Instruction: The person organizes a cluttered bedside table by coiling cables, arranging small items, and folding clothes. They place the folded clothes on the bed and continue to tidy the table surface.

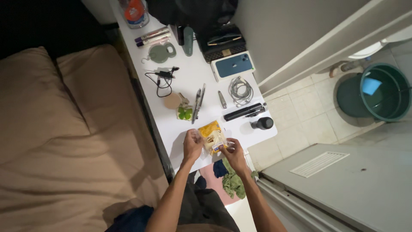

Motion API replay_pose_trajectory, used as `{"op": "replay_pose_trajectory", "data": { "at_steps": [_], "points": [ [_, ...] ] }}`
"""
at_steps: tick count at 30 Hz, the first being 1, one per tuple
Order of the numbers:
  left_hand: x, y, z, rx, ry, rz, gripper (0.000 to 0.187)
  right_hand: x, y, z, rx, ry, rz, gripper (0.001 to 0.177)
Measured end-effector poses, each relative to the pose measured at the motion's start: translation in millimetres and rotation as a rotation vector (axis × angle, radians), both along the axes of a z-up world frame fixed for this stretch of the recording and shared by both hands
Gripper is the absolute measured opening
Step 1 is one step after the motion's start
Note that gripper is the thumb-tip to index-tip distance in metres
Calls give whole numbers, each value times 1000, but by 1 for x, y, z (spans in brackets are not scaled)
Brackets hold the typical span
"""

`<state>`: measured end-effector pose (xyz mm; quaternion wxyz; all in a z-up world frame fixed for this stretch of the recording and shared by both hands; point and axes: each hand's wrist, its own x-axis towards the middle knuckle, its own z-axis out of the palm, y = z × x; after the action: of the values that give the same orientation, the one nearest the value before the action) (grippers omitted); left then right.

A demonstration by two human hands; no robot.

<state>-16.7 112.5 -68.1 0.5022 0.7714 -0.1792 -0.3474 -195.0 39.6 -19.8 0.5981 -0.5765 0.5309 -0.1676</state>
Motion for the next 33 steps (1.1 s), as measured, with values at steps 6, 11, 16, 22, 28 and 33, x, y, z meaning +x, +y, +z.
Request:
{"op": "replay_pose_trajectory", "data": {
  "at_steps": [6, 11, 16, 22, 28, 33],
  "points": [
    [6, 2, 6, 92, -148, -37, 51, 0, -2, 0, -150, 128, 51, 60],
    [15, 1, 35, 288, -249, 33, 44, 1, -12, 14, -383, 319, 48, 56],
    [27, -12, 57, 318, -265, 19, 36, 18, -23, 37, -453, 335, 67, 50],
    [44, -34, 65, 202, -472, -57, 22, 44, -33, 52, -512, 341, 89, 46],
    [68, -58, 71, 137, -673, -113, 30, 71, -43, 49, -601, 252, 138, 36],
    [88, -85, 67, 226, -733, -277, 20, 98, -57, 48, -580, 249, 129, 26]
  ]
}}
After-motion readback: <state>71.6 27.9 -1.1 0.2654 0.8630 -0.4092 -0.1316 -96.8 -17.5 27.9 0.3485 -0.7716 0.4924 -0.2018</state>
